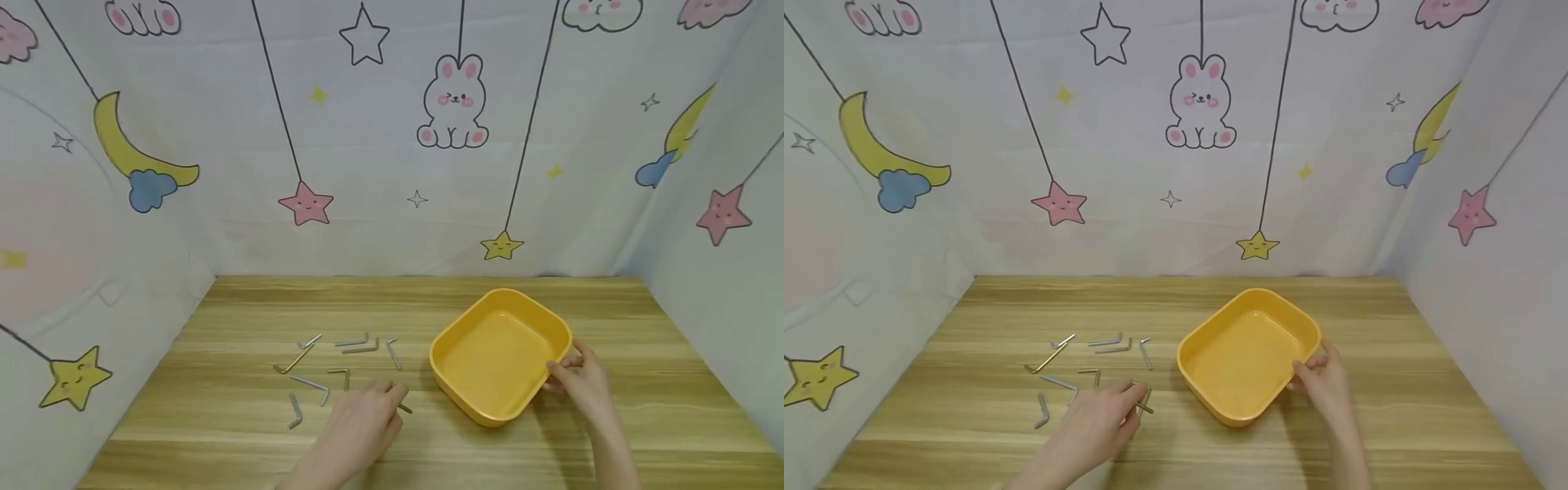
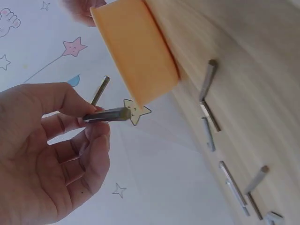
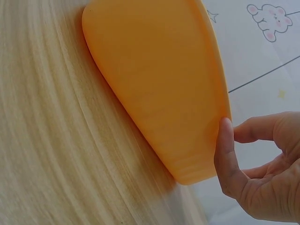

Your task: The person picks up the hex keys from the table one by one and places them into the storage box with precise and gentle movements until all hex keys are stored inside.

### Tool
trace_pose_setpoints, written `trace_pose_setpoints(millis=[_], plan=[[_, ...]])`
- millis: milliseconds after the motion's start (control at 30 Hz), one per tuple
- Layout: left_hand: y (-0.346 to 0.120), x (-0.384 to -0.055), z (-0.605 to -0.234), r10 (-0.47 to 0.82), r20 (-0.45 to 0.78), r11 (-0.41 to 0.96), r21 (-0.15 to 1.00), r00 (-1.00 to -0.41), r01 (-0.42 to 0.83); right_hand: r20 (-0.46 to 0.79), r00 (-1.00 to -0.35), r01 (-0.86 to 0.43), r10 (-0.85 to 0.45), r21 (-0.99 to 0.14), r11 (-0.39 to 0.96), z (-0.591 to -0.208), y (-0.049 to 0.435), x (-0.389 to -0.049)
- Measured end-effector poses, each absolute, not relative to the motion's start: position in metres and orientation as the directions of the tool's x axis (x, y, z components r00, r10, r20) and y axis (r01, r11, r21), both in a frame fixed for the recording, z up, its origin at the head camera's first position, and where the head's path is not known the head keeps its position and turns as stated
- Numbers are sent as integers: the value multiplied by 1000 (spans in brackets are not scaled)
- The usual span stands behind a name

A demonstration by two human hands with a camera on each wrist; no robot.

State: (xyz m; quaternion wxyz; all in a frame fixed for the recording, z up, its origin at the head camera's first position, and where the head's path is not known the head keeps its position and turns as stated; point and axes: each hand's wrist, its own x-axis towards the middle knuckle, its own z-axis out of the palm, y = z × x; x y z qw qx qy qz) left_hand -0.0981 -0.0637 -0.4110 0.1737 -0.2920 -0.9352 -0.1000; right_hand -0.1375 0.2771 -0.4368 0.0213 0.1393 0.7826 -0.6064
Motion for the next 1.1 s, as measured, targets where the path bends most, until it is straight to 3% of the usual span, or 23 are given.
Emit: trace_pose_setpoints(millis=[467,800,1100], plan=[[-23,-131,-395,554,471,729,124,-687,673,-206,-959,247,193,-944,217,-438,280,-137],[-5,-146,-398,561,481,696,167,-674,699,-205,-961,245,185,-942,230,-439,281,-136],[9,-161,-394,594,418,684,189,-687,705,-204,-960,246,190,-942,230,-439,281,-138]])
